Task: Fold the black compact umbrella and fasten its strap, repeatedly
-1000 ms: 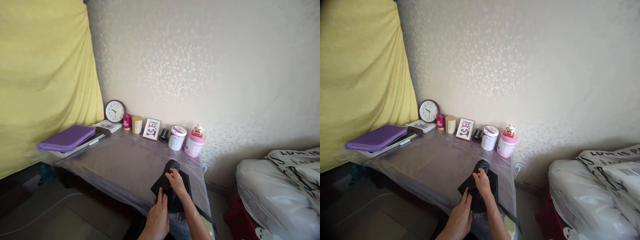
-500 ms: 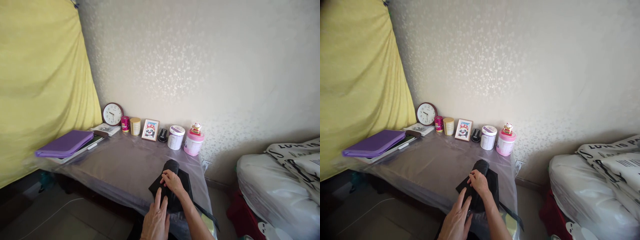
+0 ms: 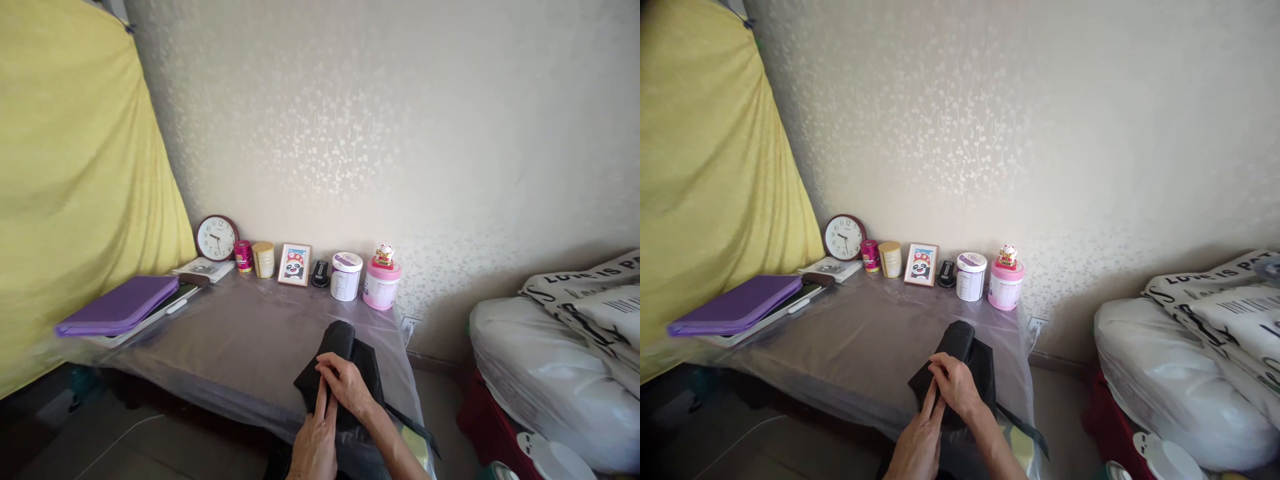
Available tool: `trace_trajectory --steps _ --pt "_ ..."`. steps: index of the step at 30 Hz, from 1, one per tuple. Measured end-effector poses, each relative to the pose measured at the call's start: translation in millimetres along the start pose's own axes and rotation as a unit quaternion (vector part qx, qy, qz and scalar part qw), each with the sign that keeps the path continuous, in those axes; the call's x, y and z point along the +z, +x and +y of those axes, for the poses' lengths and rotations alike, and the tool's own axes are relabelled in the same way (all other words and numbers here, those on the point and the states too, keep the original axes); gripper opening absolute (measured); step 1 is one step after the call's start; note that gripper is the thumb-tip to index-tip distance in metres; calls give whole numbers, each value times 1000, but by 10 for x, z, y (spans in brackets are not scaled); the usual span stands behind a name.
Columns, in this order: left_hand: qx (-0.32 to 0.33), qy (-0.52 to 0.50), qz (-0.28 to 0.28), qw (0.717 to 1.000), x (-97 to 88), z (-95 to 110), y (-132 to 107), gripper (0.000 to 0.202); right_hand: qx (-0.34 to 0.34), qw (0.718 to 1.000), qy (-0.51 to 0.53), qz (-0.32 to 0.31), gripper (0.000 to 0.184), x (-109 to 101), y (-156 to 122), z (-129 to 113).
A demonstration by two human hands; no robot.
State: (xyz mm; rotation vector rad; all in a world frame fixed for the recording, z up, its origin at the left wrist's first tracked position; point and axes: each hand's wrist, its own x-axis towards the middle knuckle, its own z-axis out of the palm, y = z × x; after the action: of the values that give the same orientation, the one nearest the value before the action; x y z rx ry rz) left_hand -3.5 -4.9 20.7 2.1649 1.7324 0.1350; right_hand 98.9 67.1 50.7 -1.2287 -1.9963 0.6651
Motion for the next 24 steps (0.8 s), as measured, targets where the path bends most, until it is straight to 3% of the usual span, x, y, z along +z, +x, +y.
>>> trace_trajectory --steps 4,8,18,24 --pt "-1 -29 -6 1000 -16 -13 21 81 -99 994 -31 35 27 -19 -185 102" --pt "-6 -59 3 998 27 -24 46 83 -149 984 -92 27 26 -5 -118 281" --pt "-45 -66 -16 997 57 -21 57 85 -106 980 -168 11 27 37 519 632" --pt "-53 -53 -25 997 16 -10 53 84 -38 984 -173 26 27 9 783 750"
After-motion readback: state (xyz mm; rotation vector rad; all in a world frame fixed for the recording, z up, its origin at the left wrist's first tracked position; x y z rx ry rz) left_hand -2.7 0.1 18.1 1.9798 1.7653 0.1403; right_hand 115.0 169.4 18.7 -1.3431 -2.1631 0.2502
